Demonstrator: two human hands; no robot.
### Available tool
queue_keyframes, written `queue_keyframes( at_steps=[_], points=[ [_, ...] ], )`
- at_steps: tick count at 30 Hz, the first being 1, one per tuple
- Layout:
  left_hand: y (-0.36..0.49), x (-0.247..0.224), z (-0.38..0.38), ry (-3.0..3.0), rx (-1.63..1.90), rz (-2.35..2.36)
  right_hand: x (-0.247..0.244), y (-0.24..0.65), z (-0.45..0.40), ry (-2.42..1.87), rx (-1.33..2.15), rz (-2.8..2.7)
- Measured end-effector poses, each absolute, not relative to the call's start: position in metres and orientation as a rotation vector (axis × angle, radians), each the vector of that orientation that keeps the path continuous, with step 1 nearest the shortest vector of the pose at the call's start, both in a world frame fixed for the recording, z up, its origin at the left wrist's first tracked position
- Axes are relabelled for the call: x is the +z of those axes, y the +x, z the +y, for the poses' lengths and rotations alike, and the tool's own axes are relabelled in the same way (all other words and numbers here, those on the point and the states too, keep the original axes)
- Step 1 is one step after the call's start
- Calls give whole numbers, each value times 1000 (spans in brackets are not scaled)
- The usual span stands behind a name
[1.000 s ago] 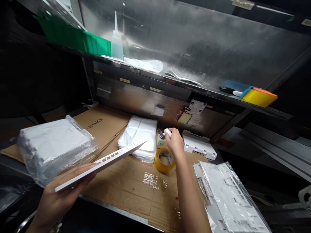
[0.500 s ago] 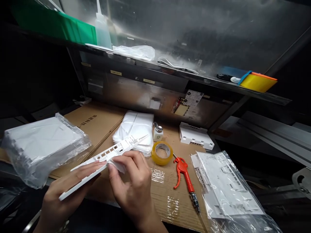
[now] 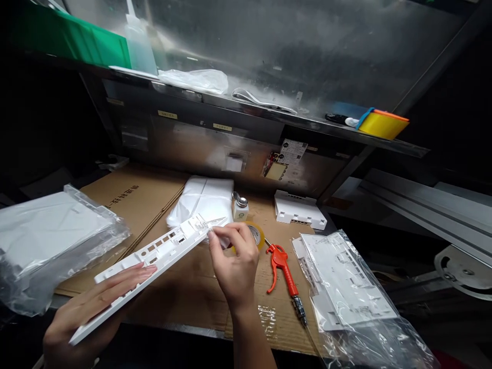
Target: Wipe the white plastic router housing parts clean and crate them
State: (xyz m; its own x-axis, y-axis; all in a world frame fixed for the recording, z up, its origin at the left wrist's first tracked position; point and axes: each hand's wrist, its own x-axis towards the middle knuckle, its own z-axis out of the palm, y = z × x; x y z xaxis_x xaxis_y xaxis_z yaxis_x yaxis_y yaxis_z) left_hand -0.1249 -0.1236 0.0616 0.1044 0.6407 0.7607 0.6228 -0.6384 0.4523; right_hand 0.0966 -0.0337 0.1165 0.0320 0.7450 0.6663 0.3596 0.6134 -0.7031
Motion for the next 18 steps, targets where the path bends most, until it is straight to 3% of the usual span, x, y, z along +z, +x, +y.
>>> queue_keyframes(
  at_steps=[8, 14, 18],
  points=[
    [-134, 59, -117, 2434, 1529, 1259, 116, 84, -62, -784, 468, -1716],
    [-127, 56, -123, 2251, 1600, 1347, 114, 110, -31, -996, 341, -1563],
    [-125, 56, -124, 2204, 1601, 1358, 116, 101, -48, -899, 391, -1674]
  ],
)
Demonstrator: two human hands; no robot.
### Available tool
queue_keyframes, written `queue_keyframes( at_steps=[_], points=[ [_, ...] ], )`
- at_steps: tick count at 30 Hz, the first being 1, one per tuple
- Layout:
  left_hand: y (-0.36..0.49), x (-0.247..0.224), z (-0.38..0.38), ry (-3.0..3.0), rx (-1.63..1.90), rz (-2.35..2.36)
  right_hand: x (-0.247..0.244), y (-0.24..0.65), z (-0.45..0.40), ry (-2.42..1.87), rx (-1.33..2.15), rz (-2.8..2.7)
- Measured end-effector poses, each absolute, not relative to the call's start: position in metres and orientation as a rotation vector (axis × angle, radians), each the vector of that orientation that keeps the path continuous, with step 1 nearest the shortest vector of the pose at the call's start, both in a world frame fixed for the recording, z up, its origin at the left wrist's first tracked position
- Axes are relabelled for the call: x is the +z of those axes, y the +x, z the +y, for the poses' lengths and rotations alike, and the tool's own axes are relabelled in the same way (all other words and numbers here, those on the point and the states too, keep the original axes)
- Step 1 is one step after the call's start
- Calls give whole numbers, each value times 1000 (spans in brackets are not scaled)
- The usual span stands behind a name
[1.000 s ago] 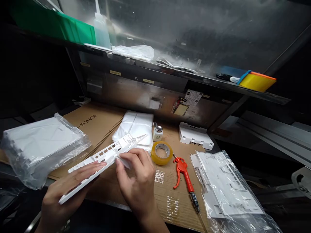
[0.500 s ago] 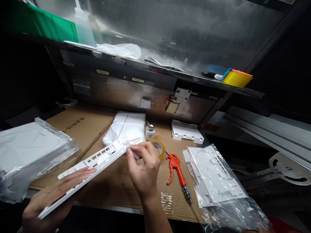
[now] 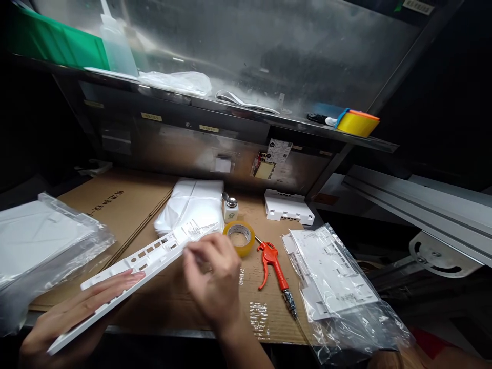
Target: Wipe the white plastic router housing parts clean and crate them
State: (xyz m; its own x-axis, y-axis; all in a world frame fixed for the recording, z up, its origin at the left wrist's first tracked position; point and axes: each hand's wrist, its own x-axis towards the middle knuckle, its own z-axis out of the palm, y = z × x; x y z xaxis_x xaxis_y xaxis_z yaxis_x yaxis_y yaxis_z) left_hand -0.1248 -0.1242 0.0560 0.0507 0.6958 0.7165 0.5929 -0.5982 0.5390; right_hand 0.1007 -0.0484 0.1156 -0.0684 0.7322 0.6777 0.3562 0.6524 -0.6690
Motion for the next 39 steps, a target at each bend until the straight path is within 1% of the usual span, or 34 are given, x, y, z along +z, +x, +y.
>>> queue_keyframes(
  at_steps=[3, 5, 9, 11, 13, 16, 17, 19, 21, 23, 24, 25, 28, 30, 33, 36, 39],
  points=[
    [-125, 58, -124, 2207, 1582, 1354, 113, 95, -55, -829, 431, -1724],
    [-123, 59, -124, 2197, 1615, 1374, 111, 104, -43, -904, 403, -1685],
    [-119, 60, -125, 2107, 1700, 1386, 111, 142, -10, -1110, 192, -1445],
    [-120, 63, -124, 2072, 1704, 1374, 116, 155, -10, -1156, 112, -1300],
    [-124, 68, -122, 2062, 1654, 1367, 120, 157, -22, -1141, 245, -1244],
    [-133, 74, -116, 2155, 1504, 1276, 118, 145, -47, -1008, 722, -1422],
    [-135, 74, -114, 2215, 1455, 1201, 115, 140, -52, -969, 812, -1498],
    [-136, 72, -108, 2254, 1438, 1117, 107, 133, -58, -936, 803, -1549],
    [-132, 67, -101, 2016, 1594, 1211, 98, 131, -58, -910, 669, -1462],
    [-124, 65, -94, 1532, 1760, 1225, 89, 132, -58, -866, 572, -1356],
    [-119, 66, -90, 1284, 1773, 1139, 84, 132, -59, -850, 540, -1330],
    [-114, 68, -86, 1065, 1750, 998, 79, 133, -60, -840, 520, -1317],
    [-106, 80, -74, 658, 1497, 720, 62, 137, -65, -818, 525, -1348],
    [-105, 88, -69, 535, 1366, 693, 54, 140, -68, -847, 628, -1398],
    [-104, 92, -68, 462, 1337, 710, 54, 140, -73, -975, 777, -1465],
    [-96, 96, -72, 412, 1393, 674, 70, 123, -86, -1004, 677, -1596],
    [-81, 106, -76, 301, 1462, 587, 88, 92, -105, -873, 634, -1734]
  ],
)
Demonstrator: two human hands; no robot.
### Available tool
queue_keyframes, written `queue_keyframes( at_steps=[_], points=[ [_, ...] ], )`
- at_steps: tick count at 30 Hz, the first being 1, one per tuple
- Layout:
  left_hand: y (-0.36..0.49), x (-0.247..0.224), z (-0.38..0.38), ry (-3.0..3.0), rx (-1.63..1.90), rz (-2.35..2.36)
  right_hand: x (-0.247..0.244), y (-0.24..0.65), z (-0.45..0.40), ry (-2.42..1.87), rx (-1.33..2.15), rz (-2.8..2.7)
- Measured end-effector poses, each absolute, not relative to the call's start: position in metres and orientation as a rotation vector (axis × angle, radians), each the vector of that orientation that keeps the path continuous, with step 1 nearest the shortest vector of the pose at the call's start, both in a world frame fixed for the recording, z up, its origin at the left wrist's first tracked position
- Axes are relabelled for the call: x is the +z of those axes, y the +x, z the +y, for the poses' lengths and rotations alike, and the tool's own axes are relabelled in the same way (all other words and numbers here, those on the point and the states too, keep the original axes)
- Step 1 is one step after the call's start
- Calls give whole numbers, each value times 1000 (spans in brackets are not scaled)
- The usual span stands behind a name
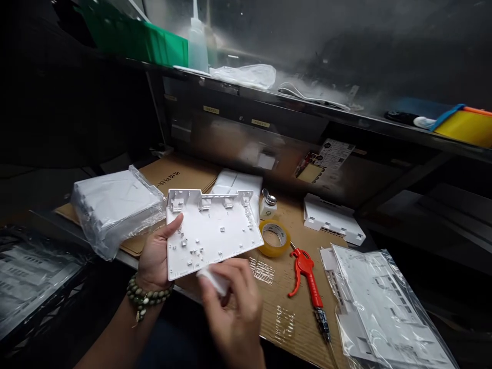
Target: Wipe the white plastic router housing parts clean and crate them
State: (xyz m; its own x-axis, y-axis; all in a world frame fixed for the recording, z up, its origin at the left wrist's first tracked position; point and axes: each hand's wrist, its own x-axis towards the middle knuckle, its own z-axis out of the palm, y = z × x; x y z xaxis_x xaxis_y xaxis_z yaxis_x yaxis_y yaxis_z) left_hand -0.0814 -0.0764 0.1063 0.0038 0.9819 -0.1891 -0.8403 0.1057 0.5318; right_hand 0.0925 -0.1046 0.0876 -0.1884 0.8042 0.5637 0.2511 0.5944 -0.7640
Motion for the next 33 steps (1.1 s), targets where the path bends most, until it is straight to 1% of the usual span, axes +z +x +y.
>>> queue_keyframes(
  at_steps=[3, 6, 11, 15, 18, 23, 26, 30, 33],
  points=[
    [-71, 120, -82, 157, 1480, 536, 93, 68, -115, -747, 691, -1793],
    [-70, 126, -84, 23, 1509, 514, 90, 63, -115, -731, 687, -1820],
    [-72, 123, -82, -40, 1571, 510, 86, 66, -116, -762, 632, -1800],
    [-76, 117, -83, -29, 1501, 455, 82, 60, -118, -689, 623, -1833],
    [-92, 109, -87, -3, 1487, 329, 76, 80, -102, -816, 564, -1815],
    [-124, 90, -97, 88, 1507, 181, 75, 144, -70, -1134, 306, -1490],
    [-131, 85, -102, 83, 1533, 197, 76, 156, -64, -1129, 336, -1484],
    [-129, 81, -103, 70, 1532, 167, 73, 150, -63, -1114, 355, -1593],
    [-129, 79, -101, 86, 1511, 104, 69, 150, -64, -1134, 343, -1565]
  ],
)
